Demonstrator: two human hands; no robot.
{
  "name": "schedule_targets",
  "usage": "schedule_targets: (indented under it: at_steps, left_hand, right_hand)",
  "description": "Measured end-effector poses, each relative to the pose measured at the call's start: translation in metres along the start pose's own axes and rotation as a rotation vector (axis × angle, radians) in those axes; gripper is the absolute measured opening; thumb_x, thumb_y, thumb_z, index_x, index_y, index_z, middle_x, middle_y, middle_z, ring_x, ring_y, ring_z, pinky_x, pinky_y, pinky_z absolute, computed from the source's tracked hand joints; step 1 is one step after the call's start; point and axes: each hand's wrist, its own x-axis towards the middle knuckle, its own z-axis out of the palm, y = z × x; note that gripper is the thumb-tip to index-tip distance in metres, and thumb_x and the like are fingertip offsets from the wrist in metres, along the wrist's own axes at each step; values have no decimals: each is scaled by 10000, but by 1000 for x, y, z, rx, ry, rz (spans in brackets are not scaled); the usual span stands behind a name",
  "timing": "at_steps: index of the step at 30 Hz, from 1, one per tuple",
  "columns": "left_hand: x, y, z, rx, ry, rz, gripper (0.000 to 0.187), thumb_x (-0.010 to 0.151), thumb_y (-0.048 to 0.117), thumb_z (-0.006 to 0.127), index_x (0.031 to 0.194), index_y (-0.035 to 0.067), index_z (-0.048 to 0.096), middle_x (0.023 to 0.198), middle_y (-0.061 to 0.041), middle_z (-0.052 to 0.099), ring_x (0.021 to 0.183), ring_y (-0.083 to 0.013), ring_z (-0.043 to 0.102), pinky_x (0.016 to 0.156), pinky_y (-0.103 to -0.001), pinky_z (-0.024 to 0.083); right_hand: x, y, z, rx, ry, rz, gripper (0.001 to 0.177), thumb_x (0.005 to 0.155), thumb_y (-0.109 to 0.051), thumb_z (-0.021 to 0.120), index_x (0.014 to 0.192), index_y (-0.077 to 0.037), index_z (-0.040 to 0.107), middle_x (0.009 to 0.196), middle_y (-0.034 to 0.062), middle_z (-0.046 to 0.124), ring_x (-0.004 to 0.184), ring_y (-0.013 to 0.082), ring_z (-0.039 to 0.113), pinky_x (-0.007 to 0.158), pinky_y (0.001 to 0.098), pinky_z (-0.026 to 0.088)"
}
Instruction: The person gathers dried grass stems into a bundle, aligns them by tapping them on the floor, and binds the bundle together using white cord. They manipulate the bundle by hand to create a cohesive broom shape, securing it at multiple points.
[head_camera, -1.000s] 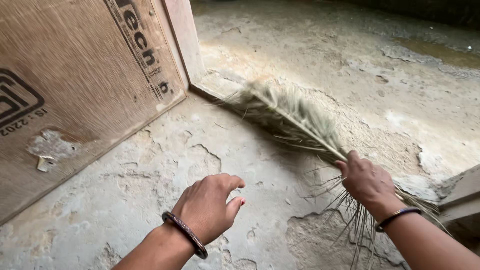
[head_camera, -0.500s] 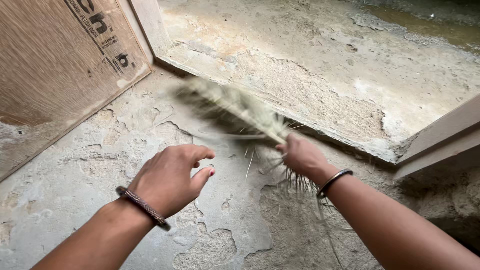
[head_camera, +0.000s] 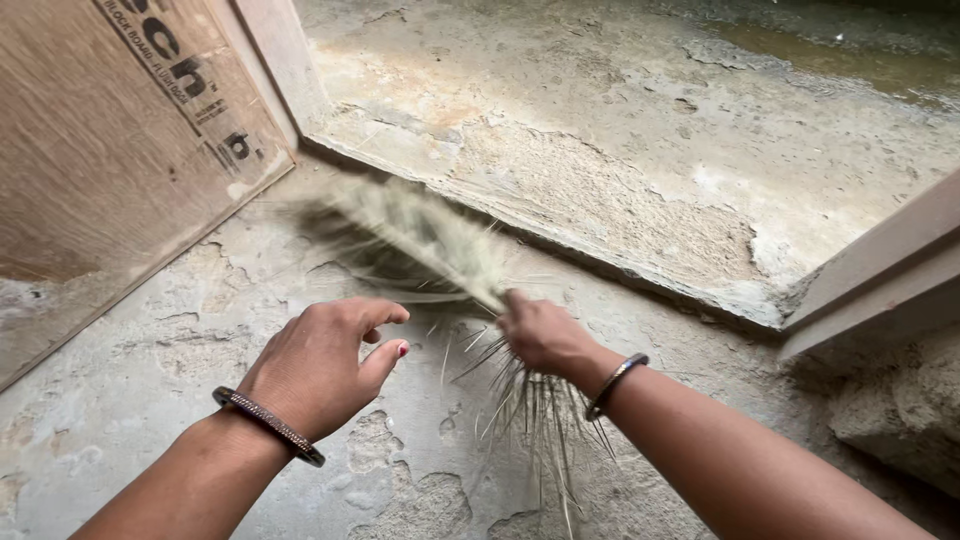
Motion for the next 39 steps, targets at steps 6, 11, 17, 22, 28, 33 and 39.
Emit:
schedule_targets:
  at_steps: [6,11,17,22,28,33,39]
  left_hand:
    - [1,-10,0,-6,-3,-12,383,894,358,730,1244,203,715,1138,-45,745,1026,-207,734,891,-392,572]
    - [13,-1,12,6,-37,-73,355,901,327,704,1237,211,702,1146,-81,762,1049,-218,734,943,-376,573]
    - [12,17,34,67,-114,-9,353,906,312,660,1239,196,684,1234,-45,726,1063,-186,730,940,-370,564]
    - [-1,32,26,99,-86,-91,379,907,355,699,1263,226,699,1223,-7,713,1026,-233,726,938,-377,566]
    - [21,55,43,201,-107,-91,374,896,335,666,1256,239,701,1203,-8,711,1077,-242,692,963,-390,543]
    - [26,55,43,299,-207,-233,344,921,364,638,1244,254,674,1230,23,700,1104,-195,700,1001,-372,546]
    - [25,27,55,317,-270,-266,331,934,331,651,1257,258,666,1278,32,677,1173,-208,663,1038,-371,530]
  right_hand:
    - [-13,30,-7,-69,199,-21,478,1037,-284,393,1498,-164,425,800,96,630,543,161,504,458,303,443]
    - [-16,40,3,-114,60,-104,473,1059,-328,340,1479,-147,459,704,74,597,495,130,485,412,268,406]
    - [-15,45,-30,-128,172,43,463,1142,-361,266,1338,-93,590,710,97,569,499,148,443,409,296,350]
    - [11,53,-2,-282,155,-181,438,1092,-263,290,1500,-172,422,926,171,617,592,214,603,430,303,517]
    - [56,71,-13,-467,179,-104,503,1082,-229,351,1579,-294,319,1079,219,634,876,340,704,711,421,611]
    - [72,71,-7,-399,185,-34,511,1094,-226,329,1592,-334,288,1118,221,621,925,350,713,772,439,617]
    - [83,104,-23,-467,273,-25,597,1050,-153,367,1608,-344,276,1060,219,631,859,342,703,706,451,597]
